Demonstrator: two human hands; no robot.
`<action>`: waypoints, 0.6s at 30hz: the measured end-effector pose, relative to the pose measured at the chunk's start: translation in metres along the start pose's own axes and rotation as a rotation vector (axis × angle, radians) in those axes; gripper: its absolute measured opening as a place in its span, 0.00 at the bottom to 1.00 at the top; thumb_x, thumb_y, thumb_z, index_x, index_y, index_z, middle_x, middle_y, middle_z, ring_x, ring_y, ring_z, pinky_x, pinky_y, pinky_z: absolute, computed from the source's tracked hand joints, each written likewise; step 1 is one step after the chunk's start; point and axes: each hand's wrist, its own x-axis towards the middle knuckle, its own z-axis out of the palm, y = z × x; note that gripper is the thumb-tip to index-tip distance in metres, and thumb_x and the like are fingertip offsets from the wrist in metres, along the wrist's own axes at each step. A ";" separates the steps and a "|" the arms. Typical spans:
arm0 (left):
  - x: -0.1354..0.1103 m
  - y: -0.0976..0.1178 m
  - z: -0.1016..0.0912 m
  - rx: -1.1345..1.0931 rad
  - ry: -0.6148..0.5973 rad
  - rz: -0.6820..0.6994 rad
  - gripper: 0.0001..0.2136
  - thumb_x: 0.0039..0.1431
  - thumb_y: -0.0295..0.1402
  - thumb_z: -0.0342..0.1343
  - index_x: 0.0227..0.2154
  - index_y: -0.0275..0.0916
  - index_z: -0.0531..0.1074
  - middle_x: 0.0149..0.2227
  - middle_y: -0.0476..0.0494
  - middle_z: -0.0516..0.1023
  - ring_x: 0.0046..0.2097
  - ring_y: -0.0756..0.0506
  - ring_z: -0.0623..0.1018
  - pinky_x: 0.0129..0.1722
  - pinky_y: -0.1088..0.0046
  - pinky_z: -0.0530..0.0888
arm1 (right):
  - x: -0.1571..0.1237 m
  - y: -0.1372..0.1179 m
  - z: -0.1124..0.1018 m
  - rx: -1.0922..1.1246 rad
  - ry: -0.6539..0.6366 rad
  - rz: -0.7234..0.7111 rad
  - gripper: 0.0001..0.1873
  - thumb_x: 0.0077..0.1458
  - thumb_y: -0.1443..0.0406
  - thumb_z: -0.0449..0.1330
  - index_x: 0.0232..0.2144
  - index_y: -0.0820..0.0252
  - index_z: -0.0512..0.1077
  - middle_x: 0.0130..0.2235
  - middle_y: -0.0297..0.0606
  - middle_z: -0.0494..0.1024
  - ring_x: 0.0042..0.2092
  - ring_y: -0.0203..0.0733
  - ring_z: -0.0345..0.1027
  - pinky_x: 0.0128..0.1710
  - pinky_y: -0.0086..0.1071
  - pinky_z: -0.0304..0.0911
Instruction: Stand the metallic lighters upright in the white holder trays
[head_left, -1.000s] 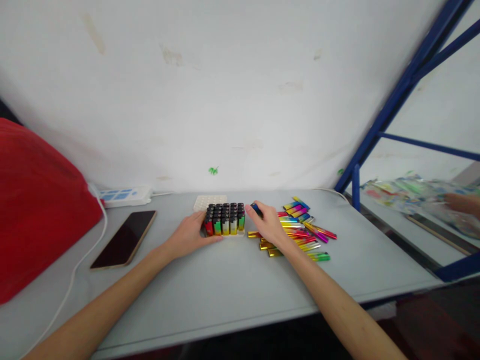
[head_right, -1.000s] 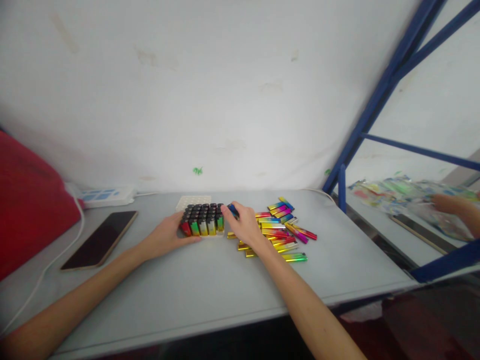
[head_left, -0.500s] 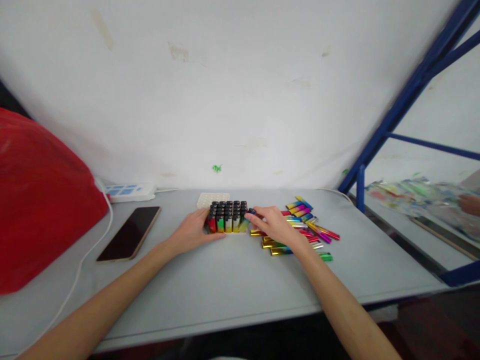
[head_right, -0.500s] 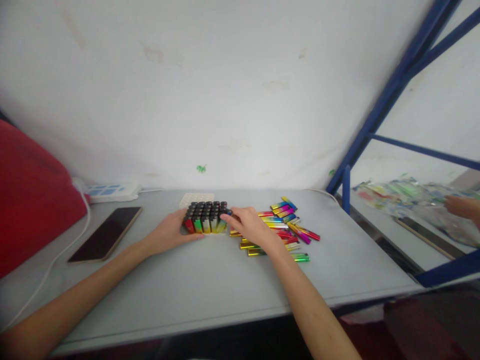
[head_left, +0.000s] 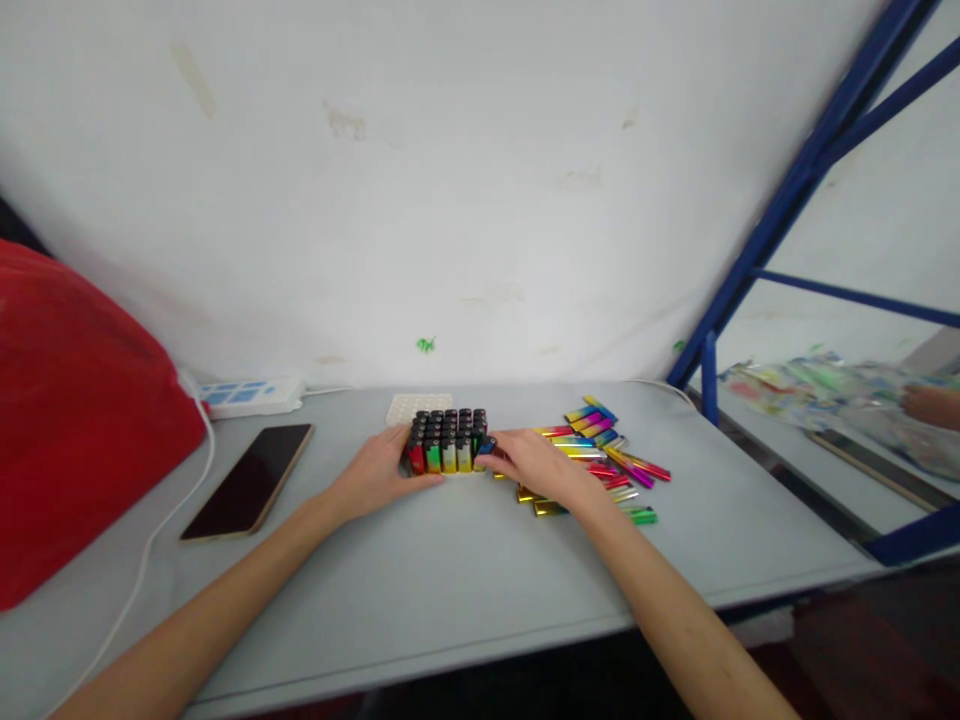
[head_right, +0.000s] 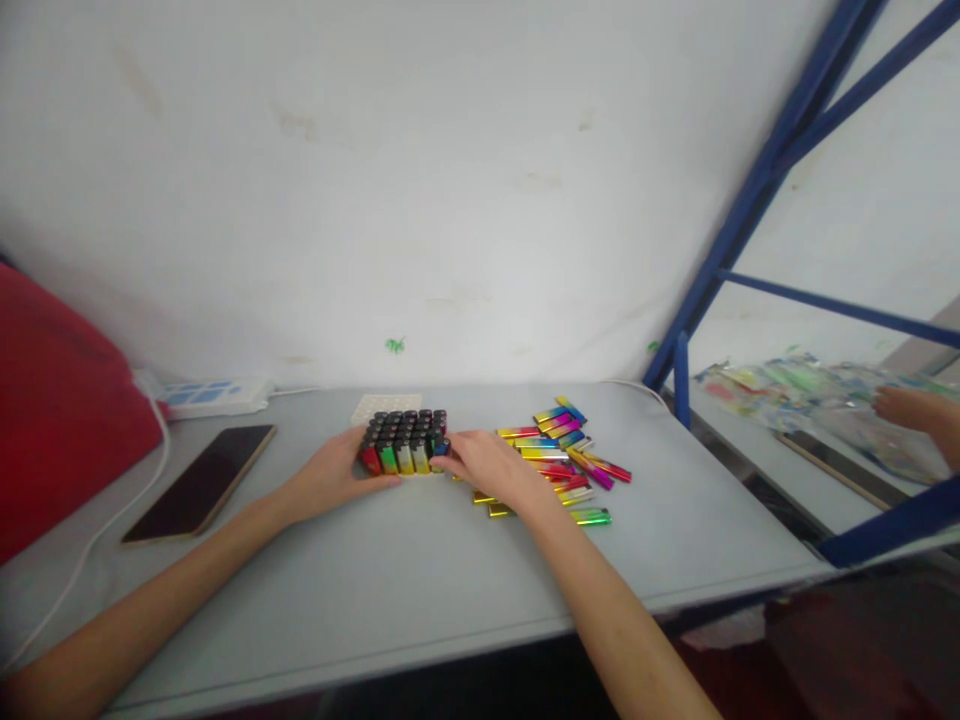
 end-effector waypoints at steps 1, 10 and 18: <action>0.000 0.000 0.000 0.000 0.005 0.001 0.35 0.54 0.60 0.67 0.57 0.42 0.75 0.56 0.37 0.83 0.56 0.30 0.82 0.58 0.52 0.78 | 0.000 0.000 -0.001 -0.002 -0.013 0.004 0.16 0.74 0.56 0.60 0.40 0.62 0.77 0.40 0.44 0.83 0.37 0.43 0.74 0.38 0.31 0.58; 0.003 0.003 -0.003 0.003 0.002 -0.032 0.37 0.52 0.61 0.68 0.56 0.39 0.76 0.56 0.35 0.84 0.56 0.29 0.82 0.58 0.51 0.79 | 0.004 -0.003 -0.004 -0.067 -0.087 0.027 0.20 0.74 0.52 0.59 0.46 0.64 0.78 0.44 0.49 0.86 0.43 0.49 0.80 0.39 0.33 0.63; 0.005 -0.004 -0.001 0.106 0.054 -0.005 0.36 0.49 0.67 0.65 0.48 0.40 0.79 0.49 0.34 0.83 0.53 0.29 0.80 0.57 0.49 0.78 | -0.005 0.022 -0.020 -0.051 0.168 0.130 0.26 0.73 0.46 0.56 0.40 0.60 0.81 0.41 0.44 0.84 0.45 0.46 0.77 0.51 0.36 0.65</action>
